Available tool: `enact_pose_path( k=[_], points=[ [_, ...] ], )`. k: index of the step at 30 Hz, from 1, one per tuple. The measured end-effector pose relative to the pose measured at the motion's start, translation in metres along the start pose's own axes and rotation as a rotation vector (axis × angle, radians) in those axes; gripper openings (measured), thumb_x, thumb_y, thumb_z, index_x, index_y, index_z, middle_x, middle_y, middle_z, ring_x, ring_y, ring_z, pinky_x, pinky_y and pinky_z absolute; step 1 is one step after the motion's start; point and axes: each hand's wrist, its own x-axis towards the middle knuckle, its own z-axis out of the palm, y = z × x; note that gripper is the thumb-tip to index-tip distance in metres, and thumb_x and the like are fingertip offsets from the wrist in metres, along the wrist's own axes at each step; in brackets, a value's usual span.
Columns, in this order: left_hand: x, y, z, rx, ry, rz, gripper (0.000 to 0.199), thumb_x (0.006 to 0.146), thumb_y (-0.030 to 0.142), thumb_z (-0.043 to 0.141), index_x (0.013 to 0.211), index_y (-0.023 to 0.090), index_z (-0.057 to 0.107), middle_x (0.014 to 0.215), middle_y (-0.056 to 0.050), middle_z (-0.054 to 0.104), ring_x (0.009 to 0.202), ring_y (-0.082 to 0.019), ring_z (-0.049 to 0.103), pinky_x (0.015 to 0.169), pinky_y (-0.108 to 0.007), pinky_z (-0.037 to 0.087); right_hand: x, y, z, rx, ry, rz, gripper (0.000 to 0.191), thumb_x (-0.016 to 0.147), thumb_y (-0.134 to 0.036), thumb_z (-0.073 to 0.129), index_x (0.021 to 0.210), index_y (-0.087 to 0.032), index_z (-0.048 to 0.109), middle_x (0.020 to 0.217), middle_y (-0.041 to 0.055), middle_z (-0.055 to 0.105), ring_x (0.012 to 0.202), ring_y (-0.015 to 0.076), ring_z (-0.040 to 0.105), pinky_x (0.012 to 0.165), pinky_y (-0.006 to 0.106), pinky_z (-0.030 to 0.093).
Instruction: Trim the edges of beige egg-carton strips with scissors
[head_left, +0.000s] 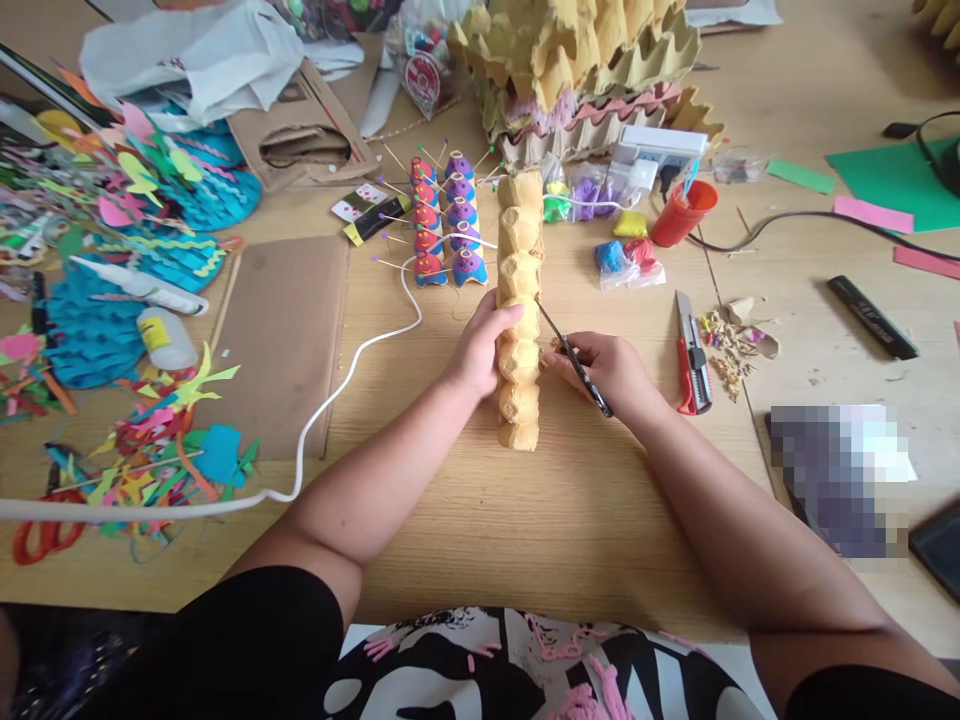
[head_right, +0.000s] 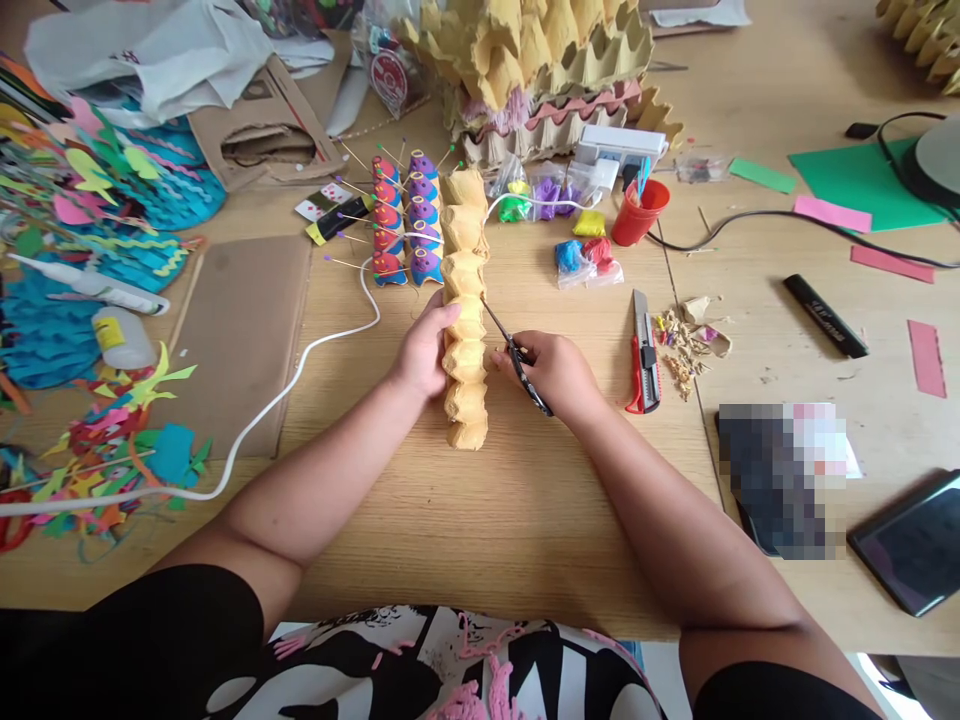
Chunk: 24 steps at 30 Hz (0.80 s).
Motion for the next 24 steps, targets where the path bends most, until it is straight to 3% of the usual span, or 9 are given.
enact_pose_path(
  k=[5,11,16,24],
  points=[
    [0.002,-0.002,-0.003,0.01,0.016,-0.007,0.04,0.067,0.048,0.098,0.093,0.032,0.073,0.078,0.0,0.072,0.092,-0.033,0.073,0.078,-0.043,0.046,0.001,0.002,0.001,-0.024,-0.001,-0.029,0.057,0.087,-0.078,0.07,0.082,-0.021,0.072,0.069,0.0002,0.061,0.066,0.0164,0.047,0.064,0.032,0.035],
    [0.004,-0.003,-0.006,-0.053,-0.012,-0.023,0.036,0.074,0.044,0.095,0.096,0.032,0.071,0.076,0.001,0.072,0.076,-0.026,0.071,0.067,-0.037,0.045,0.002,0.001,0.001,-0.067,-0.001,-0.015,0.057,0.089,-0.078,0.067,0.084,-0.022,0.071,0.065,-0.0012,0.054,0.064,0.0162,0.044,0.063,0.032,0.032],
    [0.0,0.001,0.003,-0.022,0.014,0.02,0.038,0.069,0.044,0.097,0.09,0.028,0.071,0.076,0.003,0.069,0.067,-0.02,0.063,0.065,-0.035,0.043,0.001,0.003,0.002,-0.083,0.014,-0.021,0.056,0.089,-0.078,0.068,0.084,-0.022,0.07,0.067,-0.0003,0.059,0.065,0.0167,0.047,0.063,0.031,0.034],
    [-0.001,0.002,0.004,0.045,0.026,0.022,0.043,0.065,0.052,0.097,0.092,0.031,0.072,0.08,-0.001,0.071,0.082,-0.03,0.069,0.072,-0.039,0.043,-0.002,0.004,-0.001,-0.052,0.0,-0.023,0.051,0.092,-0.074,0.069,0.086,-0.023,0.07,0.065,-0.0015,0.057,0.063,0.0166,0.047,0.063,0.031,0.035]
  ],
)
